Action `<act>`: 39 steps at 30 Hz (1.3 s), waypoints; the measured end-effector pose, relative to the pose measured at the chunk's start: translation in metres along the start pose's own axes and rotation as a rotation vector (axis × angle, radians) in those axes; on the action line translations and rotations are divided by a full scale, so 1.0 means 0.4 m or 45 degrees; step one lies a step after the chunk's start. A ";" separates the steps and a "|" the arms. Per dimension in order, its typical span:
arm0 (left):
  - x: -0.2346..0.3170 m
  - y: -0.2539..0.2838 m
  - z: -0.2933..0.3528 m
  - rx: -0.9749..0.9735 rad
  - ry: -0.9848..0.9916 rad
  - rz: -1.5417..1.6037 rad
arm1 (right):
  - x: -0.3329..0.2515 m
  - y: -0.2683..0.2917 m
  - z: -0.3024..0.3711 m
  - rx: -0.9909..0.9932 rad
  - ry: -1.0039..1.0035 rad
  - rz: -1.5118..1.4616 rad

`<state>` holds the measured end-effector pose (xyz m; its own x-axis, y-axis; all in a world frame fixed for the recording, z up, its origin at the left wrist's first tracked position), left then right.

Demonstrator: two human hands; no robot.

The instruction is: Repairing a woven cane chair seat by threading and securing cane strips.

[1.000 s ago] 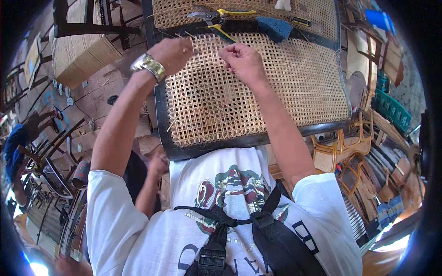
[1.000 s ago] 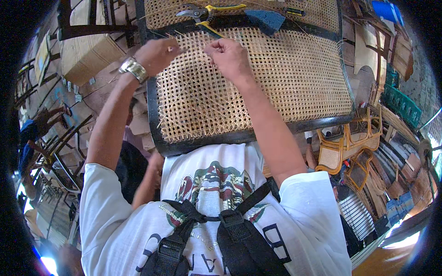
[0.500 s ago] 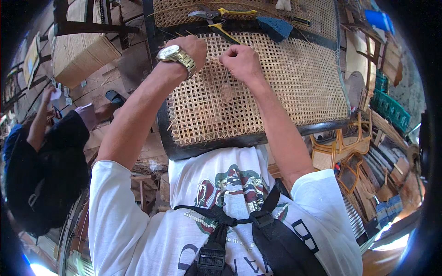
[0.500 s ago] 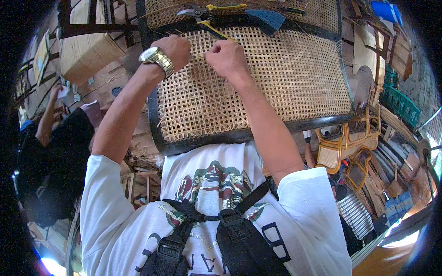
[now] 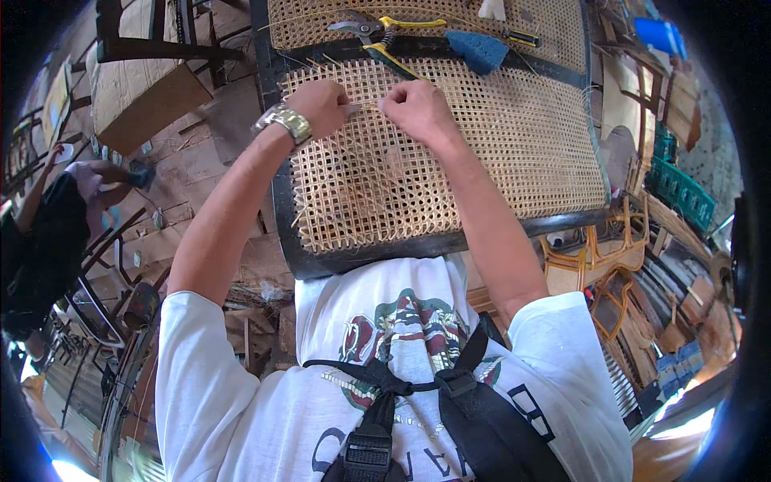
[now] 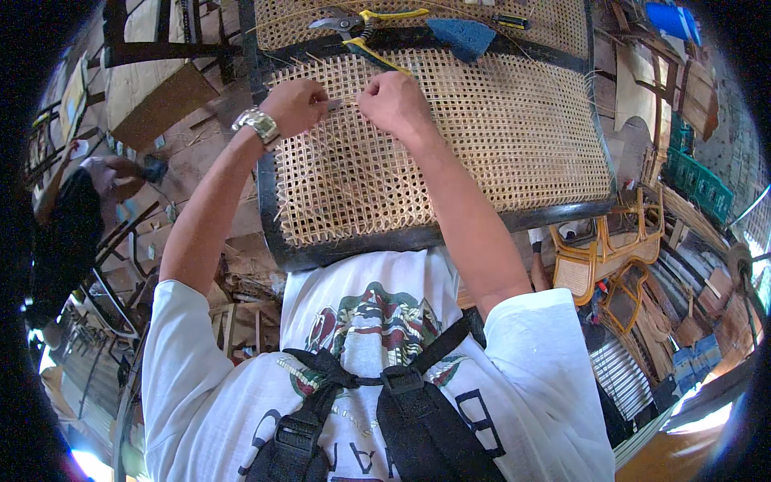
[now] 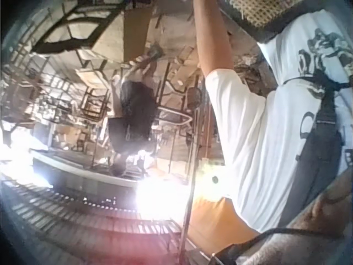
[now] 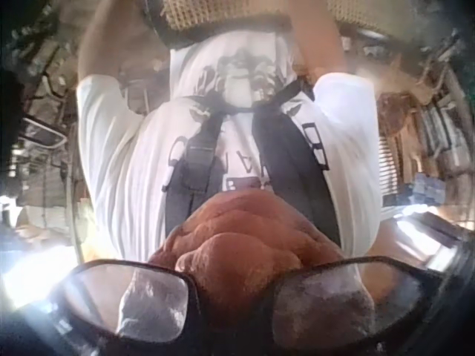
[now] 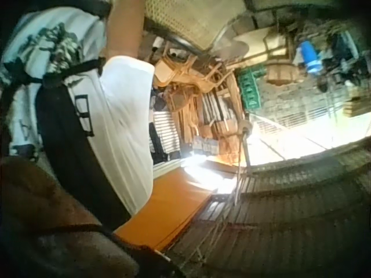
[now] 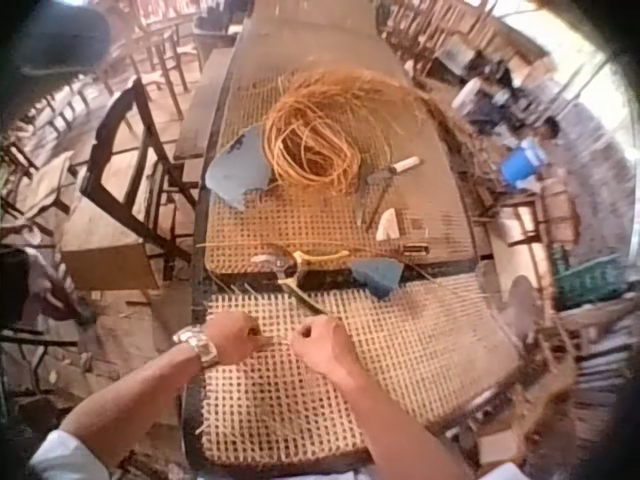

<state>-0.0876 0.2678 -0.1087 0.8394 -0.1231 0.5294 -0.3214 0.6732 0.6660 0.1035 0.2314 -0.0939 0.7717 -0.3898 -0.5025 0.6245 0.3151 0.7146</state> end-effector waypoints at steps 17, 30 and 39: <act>0.009 0.044 -0.026 -0.002 0.110 -0.266 | -0.056 -0.067 0.048 0.326 0.288 0.222; 0.044 0.278 0.071 0.684 -0.263 -0.265 | -0.107 -0.037 -0.024 -0.229 0.390 -1.418; -0.020 0.071 0.024 0.098 0.039 -0.235 | -0.042 -0.034 0.005 0.166 0.008 -0.253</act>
<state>-0.1078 0.2808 -0.0891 0.8997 -0.2166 0.3790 -0.1921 0.5831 0.7893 0.0820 0.2320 -0.0943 0.6360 -0.4278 -0.6423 0.7438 0.1179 0.6579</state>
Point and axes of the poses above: each hand's wrist, its own z-axis away from the middle knuckle, its own y-axis out of the back of the hand, x = y × z, the point moved 2 cm from there along -z, towards the middle knuckle, and after that the axes turned 6 degrees about x, right-handed, at the moved point
